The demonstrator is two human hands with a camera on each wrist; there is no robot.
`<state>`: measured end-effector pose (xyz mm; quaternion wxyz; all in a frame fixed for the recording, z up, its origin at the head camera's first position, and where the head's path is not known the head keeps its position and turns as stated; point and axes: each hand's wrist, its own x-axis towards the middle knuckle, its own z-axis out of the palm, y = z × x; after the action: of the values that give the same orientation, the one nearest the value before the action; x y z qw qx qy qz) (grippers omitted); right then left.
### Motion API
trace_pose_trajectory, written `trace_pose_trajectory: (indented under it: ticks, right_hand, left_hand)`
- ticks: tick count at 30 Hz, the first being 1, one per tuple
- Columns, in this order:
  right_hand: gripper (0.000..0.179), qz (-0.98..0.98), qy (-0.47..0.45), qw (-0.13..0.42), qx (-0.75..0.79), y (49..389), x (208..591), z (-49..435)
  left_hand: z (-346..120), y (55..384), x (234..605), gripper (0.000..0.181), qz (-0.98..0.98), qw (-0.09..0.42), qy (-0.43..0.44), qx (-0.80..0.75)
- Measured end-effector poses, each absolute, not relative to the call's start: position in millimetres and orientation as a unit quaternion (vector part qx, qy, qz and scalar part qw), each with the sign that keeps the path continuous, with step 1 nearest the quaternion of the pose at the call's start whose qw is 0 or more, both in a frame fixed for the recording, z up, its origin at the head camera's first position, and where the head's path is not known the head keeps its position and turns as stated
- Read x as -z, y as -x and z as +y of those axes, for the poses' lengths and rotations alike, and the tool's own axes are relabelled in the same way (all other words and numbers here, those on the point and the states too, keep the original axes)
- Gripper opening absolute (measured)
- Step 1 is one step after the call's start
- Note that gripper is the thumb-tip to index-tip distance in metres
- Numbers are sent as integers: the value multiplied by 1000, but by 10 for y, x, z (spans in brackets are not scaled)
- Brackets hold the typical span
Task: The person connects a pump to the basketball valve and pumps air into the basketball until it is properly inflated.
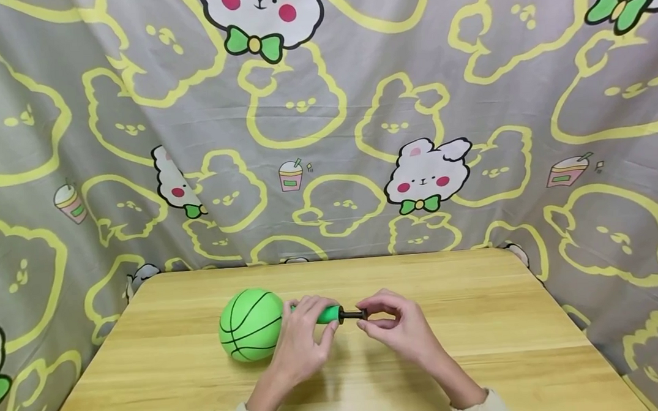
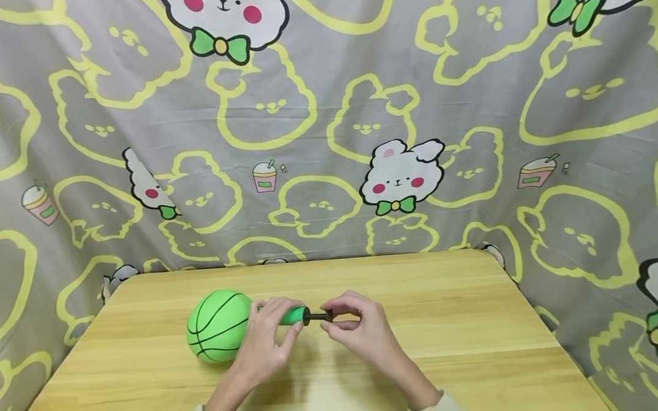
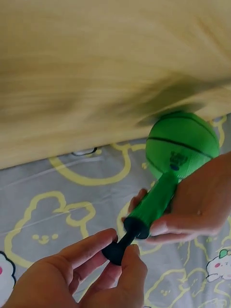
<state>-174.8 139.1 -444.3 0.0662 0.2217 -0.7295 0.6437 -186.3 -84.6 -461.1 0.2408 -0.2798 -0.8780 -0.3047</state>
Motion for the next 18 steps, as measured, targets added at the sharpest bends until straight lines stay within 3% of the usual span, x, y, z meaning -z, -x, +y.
trace_pose_trajectory:
  ticks: [18]
  right_hand:
    - [29,-721,-238,72,-646,1763,4243,1805]
  left_hand:
    - [-1019,1937,4525,24,-873,263,256,323]
